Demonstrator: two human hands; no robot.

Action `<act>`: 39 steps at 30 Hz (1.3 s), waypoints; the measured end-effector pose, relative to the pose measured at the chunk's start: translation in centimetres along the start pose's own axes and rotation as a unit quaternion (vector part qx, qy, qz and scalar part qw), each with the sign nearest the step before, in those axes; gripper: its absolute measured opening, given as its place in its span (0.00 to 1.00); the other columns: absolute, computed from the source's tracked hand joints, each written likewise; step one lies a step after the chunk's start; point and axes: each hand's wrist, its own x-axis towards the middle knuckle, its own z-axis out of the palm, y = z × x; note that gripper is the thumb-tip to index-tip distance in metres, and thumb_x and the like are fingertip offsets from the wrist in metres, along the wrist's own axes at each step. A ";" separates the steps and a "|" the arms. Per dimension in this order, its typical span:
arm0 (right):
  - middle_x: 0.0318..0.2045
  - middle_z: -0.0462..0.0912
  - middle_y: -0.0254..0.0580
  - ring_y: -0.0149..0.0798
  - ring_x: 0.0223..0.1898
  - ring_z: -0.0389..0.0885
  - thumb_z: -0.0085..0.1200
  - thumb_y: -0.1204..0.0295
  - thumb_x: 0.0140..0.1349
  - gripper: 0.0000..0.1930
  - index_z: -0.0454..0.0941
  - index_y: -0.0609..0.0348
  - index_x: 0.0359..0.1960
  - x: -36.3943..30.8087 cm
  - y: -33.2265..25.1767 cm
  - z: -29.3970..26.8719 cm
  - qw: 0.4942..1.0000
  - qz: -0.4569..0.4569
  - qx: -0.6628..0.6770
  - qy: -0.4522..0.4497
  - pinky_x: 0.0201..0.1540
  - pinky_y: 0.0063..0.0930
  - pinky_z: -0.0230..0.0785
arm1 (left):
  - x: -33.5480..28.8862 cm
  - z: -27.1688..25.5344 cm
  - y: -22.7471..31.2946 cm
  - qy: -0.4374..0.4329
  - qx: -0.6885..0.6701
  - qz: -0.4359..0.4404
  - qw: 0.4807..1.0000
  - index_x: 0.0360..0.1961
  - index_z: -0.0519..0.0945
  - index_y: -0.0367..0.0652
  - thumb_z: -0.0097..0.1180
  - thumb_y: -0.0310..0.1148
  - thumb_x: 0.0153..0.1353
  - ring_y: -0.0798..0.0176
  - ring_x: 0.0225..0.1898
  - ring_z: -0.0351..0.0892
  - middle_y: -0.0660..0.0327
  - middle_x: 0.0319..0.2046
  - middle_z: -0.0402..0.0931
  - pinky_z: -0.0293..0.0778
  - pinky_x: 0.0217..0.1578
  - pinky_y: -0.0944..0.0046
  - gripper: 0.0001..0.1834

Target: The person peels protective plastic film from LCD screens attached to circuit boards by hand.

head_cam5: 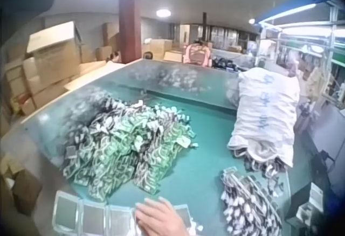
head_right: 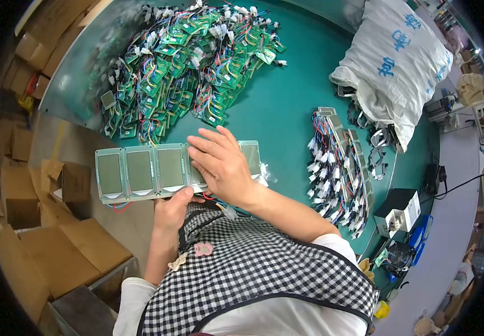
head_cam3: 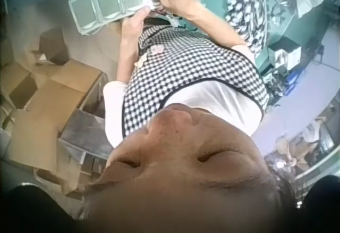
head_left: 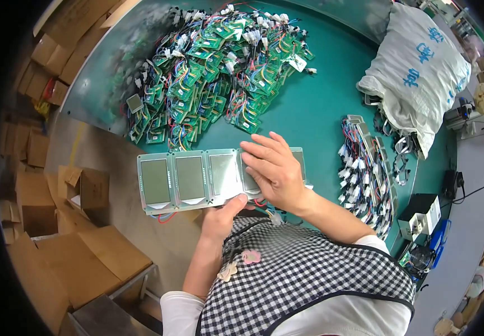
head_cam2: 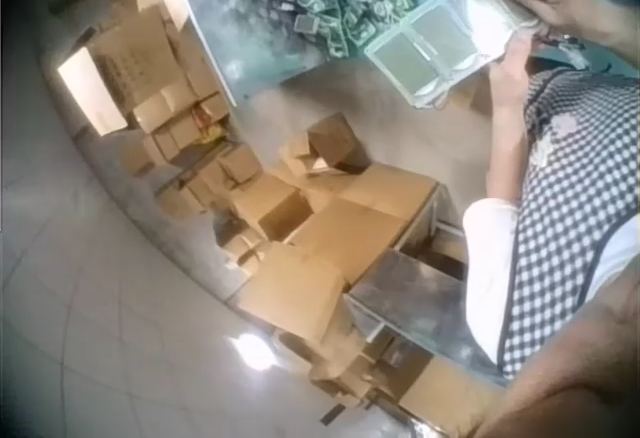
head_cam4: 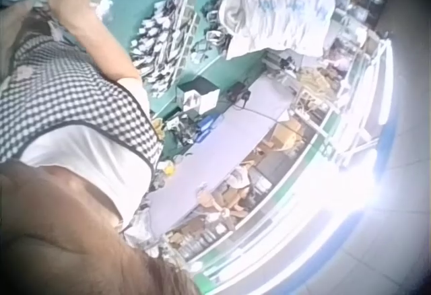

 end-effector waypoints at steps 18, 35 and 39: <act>0.44 0.73 0.40 0.45 0.46 0.69 0.56 0.74 0.43 0.13 0.76 0.57 0.34 0.7 -1.0 -0.2 0.994 0.051 -0.072 0.067 0.53 0.48 0.50 | 0.5 0.4 0.6 0.013 0.014 0.049 0.999 0.49 0.65 0.33 0.46 0.22 0.53 0.61 0.39 0.74 0.54 0.41 0.71 0.73 0.37 0.67 0.20; 0.15 0.68 0.40 0.43 0.18 0.68 0.60 0.58 0.40 0.19 0.66 0.60 0.15 4.7 -0.3 -3.1 0.954 0.081 0.112 -0.268 0.20 0.33 0.57 | 0.3 -1.2 -1.1 0.014 0.023 0.064 0.998 0.49 0.64 0.35 0.43 0.48 0.58 0.61 0.36 0.75 0.53 0.38 0.71 0.75 0.30 0.65 0.27; 0.16 0.69 0.40 0.43 0.20 0.69 0.59 0.61 0.42 0.17 0.67 0.60 0.17 4.1 0.0 -2.5 0.959 0.070 0.118 -0.250 0.21 0.33 0.57 | 0.2 -0.7 -0.1 0.022 0.029 0.069 0.997 0.49 0.63 0.35 0.43 0.48 0.58 0.60 0.35 0.75 0.53 0.38 0.71 0.74 0.30 0.65 0.27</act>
